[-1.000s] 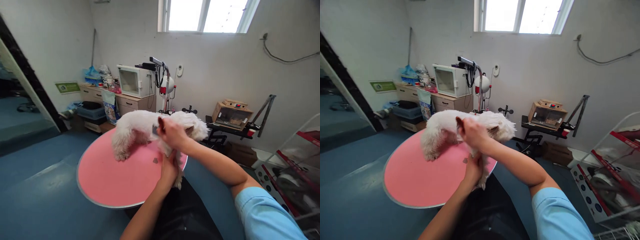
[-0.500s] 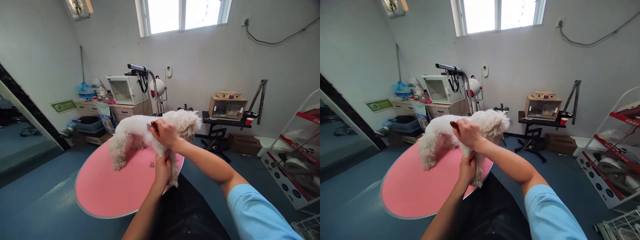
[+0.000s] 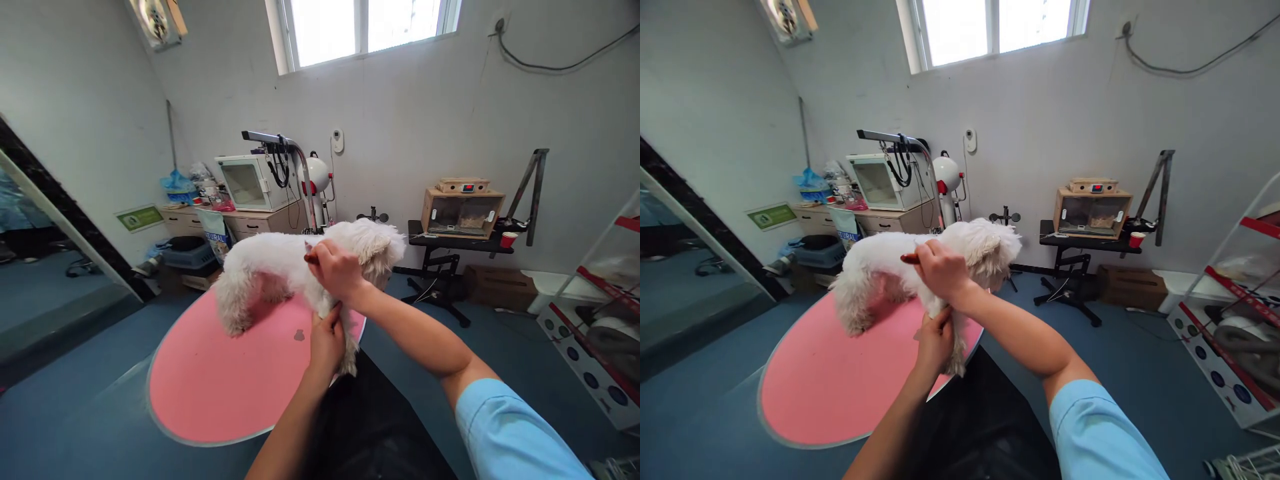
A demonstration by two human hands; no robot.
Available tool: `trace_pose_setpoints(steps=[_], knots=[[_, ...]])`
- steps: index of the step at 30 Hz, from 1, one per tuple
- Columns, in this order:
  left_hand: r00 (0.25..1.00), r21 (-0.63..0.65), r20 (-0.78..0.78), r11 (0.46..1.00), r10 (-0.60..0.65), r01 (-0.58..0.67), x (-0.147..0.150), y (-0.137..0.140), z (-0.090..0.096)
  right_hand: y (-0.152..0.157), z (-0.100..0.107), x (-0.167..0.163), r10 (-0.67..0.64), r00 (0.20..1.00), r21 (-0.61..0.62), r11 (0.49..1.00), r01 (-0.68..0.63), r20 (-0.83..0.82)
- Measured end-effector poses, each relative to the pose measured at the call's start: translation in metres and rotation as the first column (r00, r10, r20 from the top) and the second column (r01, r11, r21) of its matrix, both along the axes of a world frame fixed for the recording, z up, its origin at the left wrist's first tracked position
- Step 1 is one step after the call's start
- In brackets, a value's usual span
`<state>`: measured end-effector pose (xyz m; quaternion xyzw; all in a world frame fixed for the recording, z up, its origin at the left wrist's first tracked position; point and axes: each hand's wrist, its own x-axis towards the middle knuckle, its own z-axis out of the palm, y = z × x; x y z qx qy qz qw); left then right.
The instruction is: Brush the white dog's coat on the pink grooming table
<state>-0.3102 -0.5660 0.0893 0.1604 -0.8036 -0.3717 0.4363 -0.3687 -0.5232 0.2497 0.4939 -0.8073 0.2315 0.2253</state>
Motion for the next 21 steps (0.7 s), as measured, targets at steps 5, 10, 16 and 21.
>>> trace_pose_setpoints(steps=[5, 10, 16, 21], knots=[[1.000, 0.018, -0.010, 1.000, 0.012, -0.012, -0.005, 0.004, 0.002, 0.009, 0.001, -0.007, 0.001, 0.996, 0.019, 1.000, -0.003, 0.086], [1.000, 0.023, 0.006, 1.000, 0.010, -0.010, -0.005, 0.010, 0.005, 0.016, 0.000, -0.016, 0.108, 0.989, -0.068, 0.993, -0.101, 0.104], [1.000, 0.082, 0.011, 0.997, -0.008, 0.007, 0.001, 0.012, 0.008, 0.017, -0.011, -0.033, 0.193, 0.977, -0.383, 0.912, -0.147, 0.085], [1.000, 0.090, -0.024, 0.996, -0.020, 0.023, 0.003, 0.011, 0.006, 0.018, -0.017, -0.040, 0.195, 0.972, -0.381, 0.915, -0.133, 0.130]])
